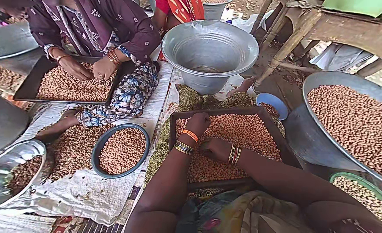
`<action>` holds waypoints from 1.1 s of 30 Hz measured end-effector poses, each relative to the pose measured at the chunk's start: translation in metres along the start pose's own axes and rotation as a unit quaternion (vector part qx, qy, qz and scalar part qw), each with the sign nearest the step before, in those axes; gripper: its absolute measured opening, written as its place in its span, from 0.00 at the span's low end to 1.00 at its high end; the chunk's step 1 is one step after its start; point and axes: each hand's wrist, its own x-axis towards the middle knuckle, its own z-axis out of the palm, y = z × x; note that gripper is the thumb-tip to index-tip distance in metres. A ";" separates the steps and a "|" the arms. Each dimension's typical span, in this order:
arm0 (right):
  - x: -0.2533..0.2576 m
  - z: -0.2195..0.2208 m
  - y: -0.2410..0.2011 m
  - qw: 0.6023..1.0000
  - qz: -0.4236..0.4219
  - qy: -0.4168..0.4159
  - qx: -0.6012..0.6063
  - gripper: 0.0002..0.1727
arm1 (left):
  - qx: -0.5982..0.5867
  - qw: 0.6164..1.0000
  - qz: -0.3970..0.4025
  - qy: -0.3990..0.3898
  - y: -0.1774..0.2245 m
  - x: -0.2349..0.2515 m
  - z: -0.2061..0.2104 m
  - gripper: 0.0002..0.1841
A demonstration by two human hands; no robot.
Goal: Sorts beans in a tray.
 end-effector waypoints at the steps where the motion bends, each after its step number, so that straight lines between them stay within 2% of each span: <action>1: -0.001 0.000 0.000 1.000 0.007 0.001 0.012 0.11 | 0.000 1.000 -0.001 0.000 0.000 0.000 0.000 0.08; 3: -0.006 -0.007 0.002 0.998 0.039 0.006 0.049 0.11 | 0.002 1.000 -0.002 0.002 -0.002 0.001 0.001 0.08; 6: -0.027 -0.042 0.016 0.992 0.110 0.018 0.066 0.13 | 0.008 1.000 0.022 0.013 0.002 0.003 0.004 0.08; 9: -0.062 -0.083 0.043 0.968 0.241 0.026 0.070 0.16 | 0.025 0.997 0.074 0.005 0.008 0.005 0.020 0.12; 10: -0.076 -0.092 0.052 0.946 0.298 0.081 0.101 0.16 | 0.038 0.996 0.081 -0.012 0.013 0.004 0.027 0.15; 11: -0.090 -0.097 0.062 0.908 0.348 0.180 0.147 0.16 | 0.052 0.994 0.090 -0.035 0.019 0.003 0.032 0.19; 13: -0.109 -0.101 0.083 0.790 0.402 0.398 0.237 0.21 | 0.073 0.987 0.119 -0.082 0.032 -0.002 0.046 0.26; 14: -0.117 -0.105 0.089 0.743 0.412 0.456 0.266 0.26 | 0.079 0.982 0.134 -0.103 0.038 -0.004 0.055 0.29; 15: -0.126 -0.109 0.090 0.726 0.420 0.471 0.273 0.32 | 0.084 0.978 0.145 -0.127 0.045 -0.006 0.062 0.31; 16: -0.135 -0.112 0.088 0.738 0.429 0.453 0.256 0.35 | 0.082 0.973 0.162 -0.146 0.051 -0.010 0.068 0.33; 17: -0.145 -0.115 0.083 0.770 0.444 0.402 0.222 0.35 | 0.076 0.966 0.186 -0.161 0.056 -0.013 0.073 0.33; 19: -0.164 -0.117 0.070 0.842 0.474 0.216 0.144 0.29 | 0.075 0.945 0.246 -0.203 0.061 -0.016 0.080 0.31; 21: -0.175 -0.109 0.060 0.865 0.492 0.038 0.090 0.30 | 0.070 0.916 0.309 -0.245 0.064 -0.019 0.084 0.30; 23: -0.174 -0.089 0.050 0.869 0.489 -0.073 0.025 0.42 | 0.064 0.891 0.343 -0.291 0.069 -0.025 0.084 0.30; 25: -0.164 -0.072 0.033 0.864 0.478 -0.158 -0.015 0.58 | 0.108 0.871 0.321 -0.354 0.080 -0.031 0.075 0.29; 27: -0.150 -0.058 0.014 0.872 0.448 -0.196 -0.028 0.60 | 0.167 0.861 0.284 -0.387 0.083 -0.033 0.065 0.26; 29: -0.132 -0.045 -0.003 0.889 0.416 -0.188 -0.017 0.54 | 0.226 0.863 0.239 -0.383 0.078 -0.032 0.054 0.23; 31: -0.111 -0.033 -0.016 0.916 0.372 -0.149 0.019 0.52 | 0.268 0.877 0.166 -0.363 0.068 -0.028 0.039 0.22; 33: -0.097 -0.025 -0.015 0.953 0.280 -0.073 0.085 0.52 | 0.279 0.902 0.075 -0.319 0.055 -0.024 0.019 0.22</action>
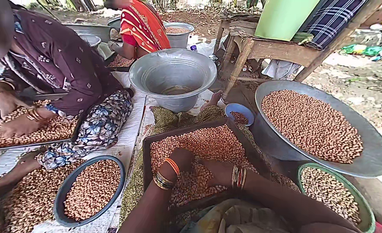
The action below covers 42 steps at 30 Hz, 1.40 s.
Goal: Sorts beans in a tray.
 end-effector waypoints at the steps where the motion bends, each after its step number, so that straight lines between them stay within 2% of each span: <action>1: 0.006 -0.002 0.001 0.997 -0.060 0.027 0.050 0.49 | -0.024 0.999 -0.039 0.027 -0.012 -0.005 -0.003 0.22; 3: 0.008 -0.023 0.008 0.989 -0.105 0.087 0.065 0.35 | -0.078 0.988 -0.093 0.096 -0.033 -0.011 -0.003 0.22; 5: 0.003 -0.054 0.023 0.993 -0.048 0.102 -0.041 0.19 | -0.102 0.975 -0.136 0.143 -0.041 -0.011 -0.005 0.21; 6: -0.001 -0.067 0.031 0.994 -0.005 0.069 -0.089 0.16 | -0.108 0.970 -0.151 0.156 -0.040 -0.009 -0.005 0.20; 9: -0.002 -0.078 0.051 0.986 0.045 -0.053 -0.149 0.15 | -0.127 0.961 -0.153 0.192 -0.034 -0.003 -0.007 0.19; 11: 0.005 -0.063 0.060 0.992 0.008 -0.015 -0.125 0.15 | -0.141 0.958 -0.136 0.209 -0.031 0.001 -0.007 0.19; 14: 0.018 -0.043 0.070 0.990 -0.035 0.132 -0.039 0.24 | -0.171 0.952 -0.054 0.246 -0.028 0.009 -0.001 0.15; 16: 0.013 -0.049 0.066 0.990 -0.022 0.134 -0.026 0.20 | -0.179 0.946 0.019 0.269 -0.026 0.014 0.006 0.14; 18: 0.004 -0.050 0.060 0.994 -0.069 0.065 -0.047 0.13 | -0.176 0.946 0.054 0.266 -0.023 0.017 0.010 0.15; 21: 0.006 -0.029 0.056 0.985 -0.150 -0.008 -0.088 0.11 | -0.166 0.948 0.054 0.266 -0.024 0.019 0.009 0.14; 26: 0.013 -0.014 0.047 0.982 -0.111 -0.059 -0.138 0.13 | -0.170 0.945 0.050 0.275 -0.026 0.021 0.009 0.12; 33: 0.014 -0.014 0.052 0.985 -0.116 -0.043 -0.121 0.12 | -0.185 0.943 0.040 0.274 -0.031 0.016 0.008 0.12; 36: 0.009 -0.017 0.056 0.994 -0.107 0.032 0.011 0.12 | -0.214 0.946 0.061 0.237 -0.041 0.010 0.005 0.10; 38: 0.007 -0.017 0.055 0.982 -0.123 0.065 0.129 0.11 | -0.231 0.949 0.100 0.189 -0.047 0.002 0.004 0.08; 40: 0.009 -0.013 0.043 0.966 -0.170 0.050 0.186 0.14 | -0.220 0.958 0.123 0.139 -0.050 -0.009 0.001 0.08; 42: 0.009 -0.003 0.026 0.959 -0.221 0.002 0.175 0.15 | -0.184 0.973 0.112 0.087 -0.051 -0.018 -0.003 0.09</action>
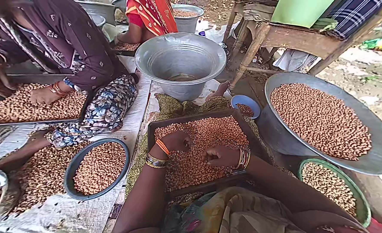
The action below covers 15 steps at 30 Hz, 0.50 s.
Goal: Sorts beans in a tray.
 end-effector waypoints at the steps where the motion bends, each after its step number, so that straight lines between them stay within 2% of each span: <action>1: 0.003 0.008 -0.005 0.999 -0.016 -0.044 -0.009 0.14 | 0.015 1.000 -0.009 -0.013 0.000 0.000 0.000 0.09; 4: 0.014 0.023 -0.009 0.981 -0.050 -0.178 -0.056 0.14 | 0.051 0.998 -0.032 -0.027 0.000 0.004 0.003 0.10; 7: 0.019 0.015 0.000 0.967 0.010 -0.203 -0.156 0.12 | 0.071 0.995 -0.062 -0.034 0.003 0.009 0.006 0.11; 10: 0.014 -0.004 0.003 0.940 0.139 -0.146 -0.275 0.15 | 0.061 0.995 -0.072 -0.028 0.002 0.013 0.009 0.10; 12: 0.013 -0.009 -0.009 0.910 0.250 -0.078 -0.322 0.19 | 0.030 0.999 -0.044 0.002 0.001 0.013 0.008 0.10; 13: 0.014 -0.010 -0.017 0.903 0.273 -0.045 -0.328 0.19 | -0.001 0.999 -0.022 0.034 0.000 0.012 0.006 0.10; 15: 0.019 -0.008 -0.033 0.923 0.238 0.002 -0.303 0.16 | -0.141 0.981 0.018 0.131 -0.002 0.012 0.008 0.08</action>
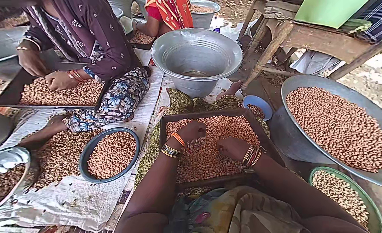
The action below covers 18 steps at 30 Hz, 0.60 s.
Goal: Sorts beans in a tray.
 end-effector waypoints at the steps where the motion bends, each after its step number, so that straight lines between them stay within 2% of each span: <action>1: 0.000 -0.002 -0.006 0.998 -0.042 0.019 0.030 0.15 | -0.110 0.993 -0.002 0.048 -0.001 0.000 0.003 0.07; 2: 0.003 -0.001 -0.010 0.994 -0.090 0.033 0.051 0.14 | -0.236 0.968 -0.010 0.085 -0.002 0.001 0.006 0.07; 4: 0.012 0.004 -0.017 0.986 -0.152 0.043 0.057 0.13 | -0.454 0.880 -0.031 0.139 -0.001 0.003 0.009 0.07; 6: 0.023 0.014 -0.020 0.983 -0.170 0.044 0.046 0.12 | -0.561 0.802 -0.061 0.194 -0.001 0.004 0.009 0.07; 7: 0.027 0.019 -0.020 0.984 -0.166 0.038 0.045 0.12 | -0.570 0.790 -0.074 0.215 -0.004 0.005 0.007 0.07; 9: 0.029 0.024 -0.017 0.986 -0.150 0.019 0.064 0.13 | -0.541 0.797 -0.092 0.253 -0.009 0.006 0.007 0.06; 11: 0.026 0.023 -0.013 0.975 -0.138 0.029 0.171 0.12 | -0.500 0.821 -0.087 0.262 -0.013 0.005 0.006 0.07; 13: 0.022 0.018 -0.017 0.928 -0.119 0.025 0.352 0.05 | -0.487 0.831 -0.076 0.259 -0.013 0.003 0.003 0.09; 14: 0.022 0.014 -0.022 0.907 -0.116 0.007 0.404 0.05 | -0.481 0.835 -0.073 0.256 -0.012 0.002 0.003 0.09; 15: 0.024 0.009 -0.028 0.907 -0.125 -0.004 0.401 0.08 | -0.476 0.840 -0.074 0.252 -0.010 0.001 0.003 0.10; 18: 0.037 0.009 -0.053 0.962 -0.168 0.019 0.213 0.17 | -0.477 0.843 -0.083 0.233 -0.008 0.000 0.002 0.10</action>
